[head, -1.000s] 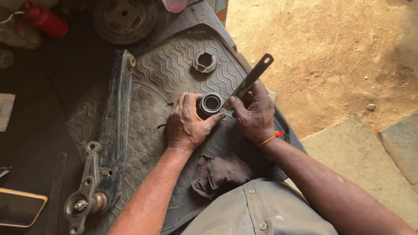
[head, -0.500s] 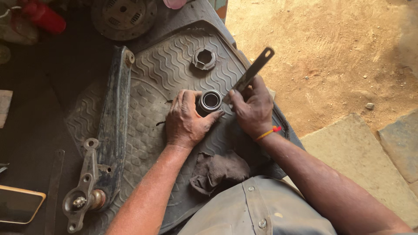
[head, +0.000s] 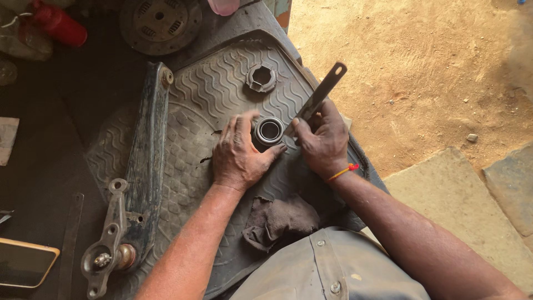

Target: The person uses a metal file to scrape the inner surface of a cylindrical metal part, then wipes the part with a cloth. The person continues to file and wipe the part repeatedly, rotating it to clean different areas.

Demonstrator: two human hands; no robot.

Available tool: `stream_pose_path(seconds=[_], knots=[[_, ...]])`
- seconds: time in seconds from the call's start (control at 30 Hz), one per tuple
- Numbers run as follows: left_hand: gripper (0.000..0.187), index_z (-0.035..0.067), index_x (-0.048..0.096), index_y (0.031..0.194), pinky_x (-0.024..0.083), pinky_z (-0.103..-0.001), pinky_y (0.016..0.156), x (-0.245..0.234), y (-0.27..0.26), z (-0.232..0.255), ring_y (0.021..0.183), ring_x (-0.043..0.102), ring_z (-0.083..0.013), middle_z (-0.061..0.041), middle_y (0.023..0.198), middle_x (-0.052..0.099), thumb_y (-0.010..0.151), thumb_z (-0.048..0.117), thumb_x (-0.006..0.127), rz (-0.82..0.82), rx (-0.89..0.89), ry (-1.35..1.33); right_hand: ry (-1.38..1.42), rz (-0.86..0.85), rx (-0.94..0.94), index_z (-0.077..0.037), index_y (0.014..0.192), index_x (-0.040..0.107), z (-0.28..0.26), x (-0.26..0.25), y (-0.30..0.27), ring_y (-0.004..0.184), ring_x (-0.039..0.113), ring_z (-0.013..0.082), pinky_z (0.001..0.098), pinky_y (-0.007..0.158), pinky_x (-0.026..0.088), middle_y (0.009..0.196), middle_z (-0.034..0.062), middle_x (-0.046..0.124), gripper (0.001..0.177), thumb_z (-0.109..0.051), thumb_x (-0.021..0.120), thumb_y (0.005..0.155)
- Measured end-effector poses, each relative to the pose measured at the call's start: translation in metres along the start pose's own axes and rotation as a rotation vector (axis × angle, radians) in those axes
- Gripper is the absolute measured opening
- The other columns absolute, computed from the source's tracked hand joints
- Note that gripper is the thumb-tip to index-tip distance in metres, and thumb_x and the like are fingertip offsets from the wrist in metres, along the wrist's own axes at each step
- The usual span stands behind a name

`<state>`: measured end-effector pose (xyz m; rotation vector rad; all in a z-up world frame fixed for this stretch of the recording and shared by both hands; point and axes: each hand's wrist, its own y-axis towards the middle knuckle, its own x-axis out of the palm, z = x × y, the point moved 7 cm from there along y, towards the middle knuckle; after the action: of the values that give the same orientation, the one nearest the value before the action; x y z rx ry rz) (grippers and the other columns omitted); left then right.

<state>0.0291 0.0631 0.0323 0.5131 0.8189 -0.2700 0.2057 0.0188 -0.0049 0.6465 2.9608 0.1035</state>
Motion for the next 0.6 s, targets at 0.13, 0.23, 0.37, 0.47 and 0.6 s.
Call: stream_pose_path(seconds=[0.13, 0.23, 0.37, 0.47, 0.6], knots=[[0.073, 0.014, 0.062, 0.132, 0.054, -0.046, 0.086, 0.002, 0.002, 0.000, 0.102, 0.065, -0.0326, -0.012, 0.108, 0.062, 0.068, 0.034, 0.091, -0.119, 0.015, 0.030, 0.031, 0.035, 0.069, -0.003, 0.112, 0.054, 0.006, 0.000, 0.005, 0.073, 0.071, 0.0106, 0.0240, 0.057, 0.057, 0.087, 0.0072, 0.073, 0.023, -0.001, 0.068, 0.094], [0.064, 0.015, 0.065, 0.123, 0.054, -0.046, 0.087, 0.000, -0.002, 0.001, 0.104, 0.065, -0.0310, -0.009, 0.109, 0.063, 0.069, 0.037, 0.091, -0.040, -0.013, 0.008, 0.048, 0.023, 0.052, -0.003, 0.113, 0.053, 0.007, 0.000, 0.004, 0.074, 0.072, 0.0103, 0.0235, 0.058, 0.057, 0.087, 0.0068, 0.073, 0.023, -0.002, 0.068, 0.095], [0.062, 0.013, 0.064, 0.121, 0.055, -0.046, 0.086, -0.001, -0.005, 0.005, 0.104, 0.065, -0.0312, -0.008, 0.109, 0.064, 0.071, 0.039, 0.091, -0.009, 0.013, 0.017, 0.024, -0.007, -0.067, -0.002, 0.115, 0.053, -0.003, -0.001, -0.004, 0.081, 0.074, 0.0115, 0.0245, 0.064, 0.059, 0.091, 0.0073, 0.072, 0.024, 0.000, 0.066, 0.096], [0.063, 0.012, 0.064, 0.118, 0.055, -0.046, 0.083, 0.000, -0.005, 0.003, 0.101, 0.065, -0.0313, -0.008, 0.107, 0.064, 0.070, 0.042, 0.091, -0.014, -0.014, 0.028, 0.020, -0.010, -0.042, -0.002, 0.114, 0.054, -0.003, -0.001, -0.002, 0.080, 0.074, 0.0121, 0.0253, 0.065, 0.059, 0.090, 0.0069, 0.073, 0.022, 0.000, 0.066, 0.095], [0.064, 0.012, 0.063, 0.117, 0.055, -0.047, 0.081, 0.004, -0.005, 0.000, 0.100, 0.065, -0.0324, -0.009, 0.106, 0.064, 0.070, 0.044, 0.092, -0.010, -0.033, 0.043, 0.051, 0.026, 0.023, -0.001, 0.112, 0.054, 0.004, -0.002, 0.002, 0.078, 0.072, 0.0133, 0.0262, 0.062, 0.057, 0.089, 0.0075, 0.073, 0.020, -0.001, 0.066, 0.096]])
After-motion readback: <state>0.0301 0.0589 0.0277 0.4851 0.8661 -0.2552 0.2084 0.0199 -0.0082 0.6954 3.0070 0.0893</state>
